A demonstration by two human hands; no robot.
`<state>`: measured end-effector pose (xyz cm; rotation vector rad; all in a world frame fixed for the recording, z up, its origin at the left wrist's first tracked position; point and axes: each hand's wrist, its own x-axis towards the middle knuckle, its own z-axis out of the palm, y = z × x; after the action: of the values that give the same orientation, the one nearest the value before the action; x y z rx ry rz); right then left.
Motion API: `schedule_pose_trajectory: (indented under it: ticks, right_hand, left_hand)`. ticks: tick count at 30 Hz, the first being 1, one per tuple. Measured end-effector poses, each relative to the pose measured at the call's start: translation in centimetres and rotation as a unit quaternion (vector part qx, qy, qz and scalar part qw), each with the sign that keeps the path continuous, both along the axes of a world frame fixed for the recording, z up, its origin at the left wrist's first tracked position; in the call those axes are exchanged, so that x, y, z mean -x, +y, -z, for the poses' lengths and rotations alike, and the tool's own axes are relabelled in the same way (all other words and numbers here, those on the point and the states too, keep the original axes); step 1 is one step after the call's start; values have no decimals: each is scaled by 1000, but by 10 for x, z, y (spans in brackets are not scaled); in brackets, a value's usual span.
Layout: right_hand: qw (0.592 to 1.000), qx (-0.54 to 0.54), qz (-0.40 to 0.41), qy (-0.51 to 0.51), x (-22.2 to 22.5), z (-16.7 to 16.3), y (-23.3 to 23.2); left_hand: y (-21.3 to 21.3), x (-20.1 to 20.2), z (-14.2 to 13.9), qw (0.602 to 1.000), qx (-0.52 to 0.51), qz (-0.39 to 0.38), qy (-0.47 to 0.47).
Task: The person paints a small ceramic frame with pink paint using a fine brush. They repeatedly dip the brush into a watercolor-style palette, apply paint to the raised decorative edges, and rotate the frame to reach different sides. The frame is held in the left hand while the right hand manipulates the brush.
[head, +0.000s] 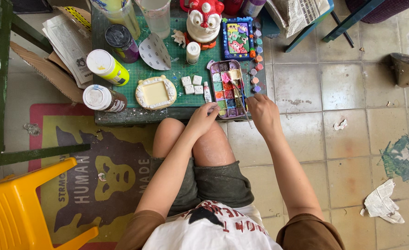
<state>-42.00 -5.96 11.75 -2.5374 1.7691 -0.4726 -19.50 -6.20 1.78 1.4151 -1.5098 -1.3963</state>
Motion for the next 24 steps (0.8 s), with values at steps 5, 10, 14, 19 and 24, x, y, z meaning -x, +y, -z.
schedule_pose_trajectory:
  ticks: [5, 10, 14, 19, 24]
  right_hand:
    - [988, -86, 102, -79, 5, 14, -5]
    - [983, -71, 120, -119, 3, 10, -3]
    - [988, -27, 92, -125, -6, -6, 10]
    - [989, -4, 87, -122, -14, -25, 17]
    - [972, 6, 106, -207, -7, -41, 33]
  left_hand:
    - [0, 1, 0, 1000, 2, -1, 7]
    - [-1, 1, 2, 1000, -3, -1, -1]
    - [2, 0, -1, 1000, 1, -3, 1]
    - [2, -1, -3, 1000, -6, 0, -5]
    - [8, -9, -7, 1000, -4, -4, 6]
